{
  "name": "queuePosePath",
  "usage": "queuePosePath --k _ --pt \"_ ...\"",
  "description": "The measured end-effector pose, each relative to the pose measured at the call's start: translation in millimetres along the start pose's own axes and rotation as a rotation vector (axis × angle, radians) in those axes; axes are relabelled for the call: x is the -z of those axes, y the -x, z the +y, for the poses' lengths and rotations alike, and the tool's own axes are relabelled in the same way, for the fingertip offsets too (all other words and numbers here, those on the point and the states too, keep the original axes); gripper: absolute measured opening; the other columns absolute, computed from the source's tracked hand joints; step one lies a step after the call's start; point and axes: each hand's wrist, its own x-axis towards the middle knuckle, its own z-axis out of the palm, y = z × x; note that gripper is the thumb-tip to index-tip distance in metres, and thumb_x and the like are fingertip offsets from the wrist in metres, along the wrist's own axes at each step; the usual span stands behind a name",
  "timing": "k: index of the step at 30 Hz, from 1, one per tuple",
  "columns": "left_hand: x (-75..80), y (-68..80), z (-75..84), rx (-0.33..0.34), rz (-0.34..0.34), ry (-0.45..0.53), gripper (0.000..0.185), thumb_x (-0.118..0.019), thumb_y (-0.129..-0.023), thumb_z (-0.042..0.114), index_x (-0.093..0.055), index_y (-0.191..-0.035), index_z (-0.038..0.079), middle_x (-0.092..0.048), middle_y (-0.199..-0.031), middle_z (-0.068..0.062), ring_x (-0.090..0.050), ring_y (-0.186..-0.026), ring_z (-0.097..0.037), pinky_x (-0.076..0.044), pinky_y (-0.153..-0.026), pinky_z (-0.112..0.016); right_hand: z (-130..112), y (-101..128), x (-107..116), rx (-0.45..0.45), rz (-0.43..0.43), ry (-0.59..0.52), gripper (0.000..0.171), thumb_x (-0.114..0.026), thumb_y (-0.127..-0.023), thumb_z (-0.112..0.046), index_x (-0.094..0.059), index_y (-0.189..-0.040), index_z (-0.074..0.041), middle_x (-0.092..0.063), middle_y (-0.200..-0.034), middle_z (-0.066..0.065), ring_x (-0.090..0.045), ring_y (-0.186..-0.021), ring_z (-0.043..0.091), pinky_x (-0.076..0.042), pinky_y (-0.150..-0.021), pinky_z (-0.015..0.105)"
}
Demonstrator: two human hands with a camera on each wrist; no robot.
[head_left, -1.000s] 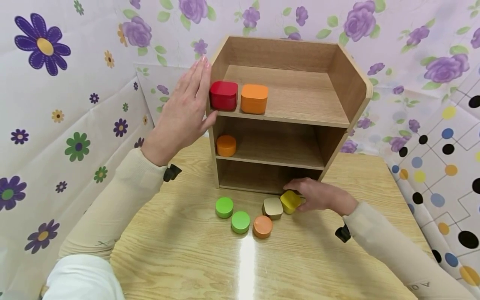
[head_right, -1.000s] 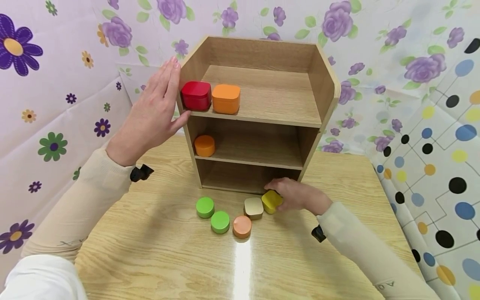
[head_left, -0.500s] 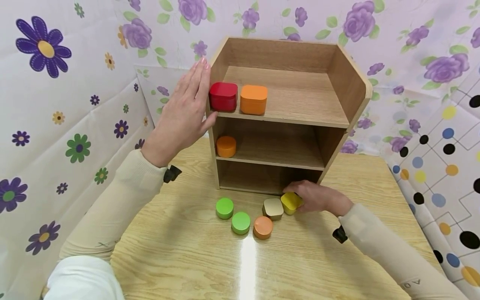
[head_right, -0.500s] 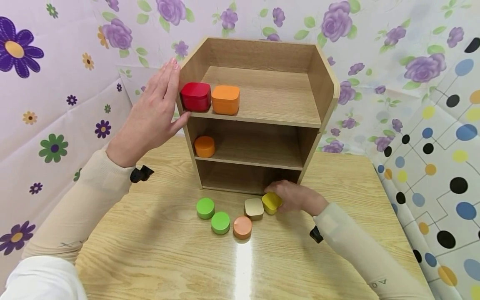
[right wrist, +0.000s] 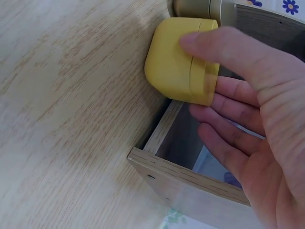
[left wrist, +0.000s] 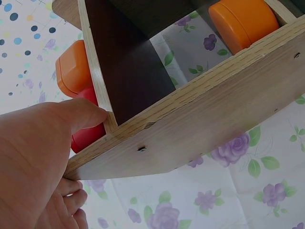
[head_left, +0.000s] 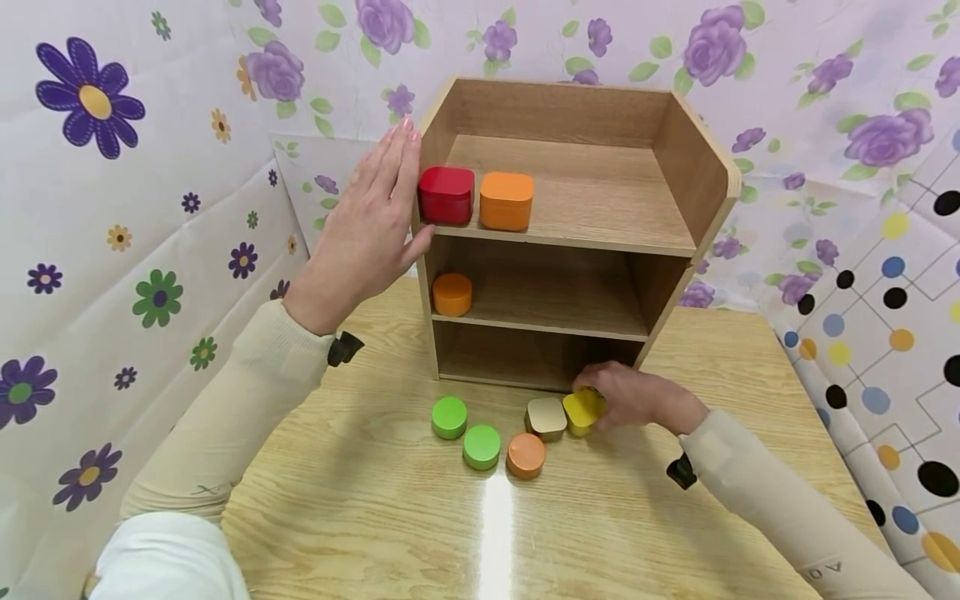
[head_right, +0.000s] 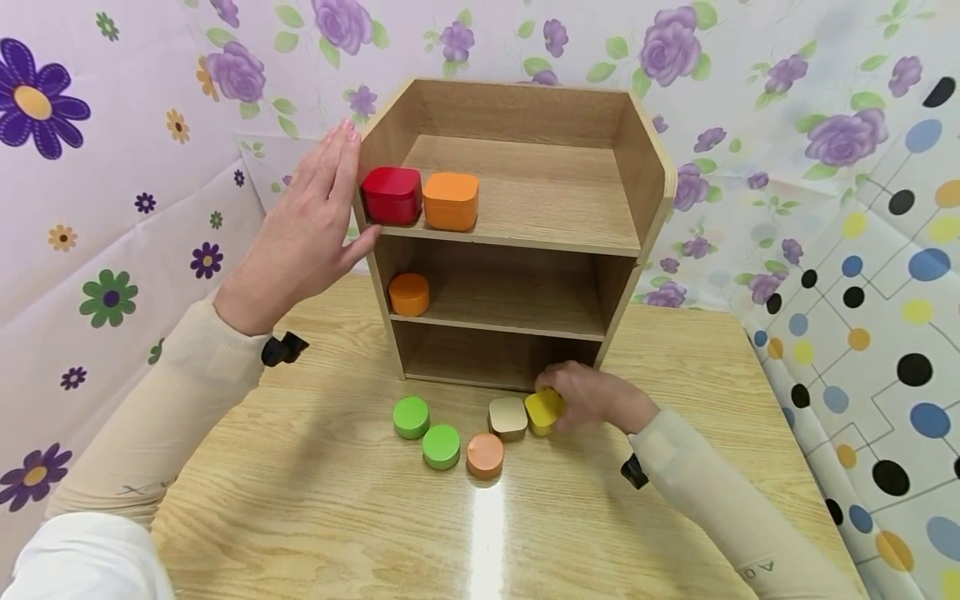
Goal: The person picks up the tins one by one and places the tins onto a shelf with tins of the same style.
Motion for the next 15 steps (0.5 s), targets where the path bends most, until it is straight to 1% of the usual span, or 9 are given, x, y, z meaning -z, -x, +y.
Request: queuePosePath --k 2,7,10,15 --pt "-0.2 0.1 0.1 0.002 -0.001 0.003 0.094 -0.065 -0.102 0.026 -0.005 -0.167 -0.007 -0.007 -0.178 -0.022 -0.012 -0.166 -0.037 -0.009 -0.138 -0.042 -1 2 1 -0.012 -0.003 -0.003 0.051 -0.093 -0.075 -0.029 -0.073 -0.118 -0.010 -0.072 -0.116 0.003 -0.062 -0.097 0.015 -0.057 -0.085 0.033" --pt "-1.0 0.0 0.3 0.003 -0.003 0.004 0.094 -0.064 -0.102 0.026 -0.004 -0.167 -0.006 -0.007 -0.178 -0.022 -0.012 -0.166 -0.037 -0.009 -0.138 -0.042 -1 6 4 -0.007 -0.008 -0.014 0.045 -0.092 -0.073 -0.031 -0.073 -0.110 -0.013 -0.069 -0.105 -0.002 -0.060 -0.089 0.016 -0.053 -0.078 0.028" --pt "-1.1 -0.1 0.4 -0.001 -0.001 0.000 0.094 -0.065 -0.102 0.026 -0.005 -0.167 -0.006 -0.007 -0.178 -0.023 -0.012 -0.166 -0.037 -0.009 -0.138 -0.042 -1 8 7 0.010 -0.010 -0.014 0.043 -0.091 -0.074 -0.034 -0.073 -0.107 -0.013 -0.067 -0.099 -0.004 -0.060 -0.086 0.016 -0.052 -0.076 0.027" --pt "-1.0 -0.3 0.2 -0.005 0.010 -0.001 0.093 -0.065 -0.102 0.025 -0.006 -0.167 -0.007 -0.009 -0.177 -0.024 -0.013 -0.166 -0.037 -0.009 -0.138 -0.043 -4 13 14 0.056 0.002 -0.013 0.043 -0.091 -0.075 -0.036 -0.073 -0.105 -0.011 -0.069 -0.099 -0.004 -0.063 -0.086 0.016 -0.055 -0.077 0.027"
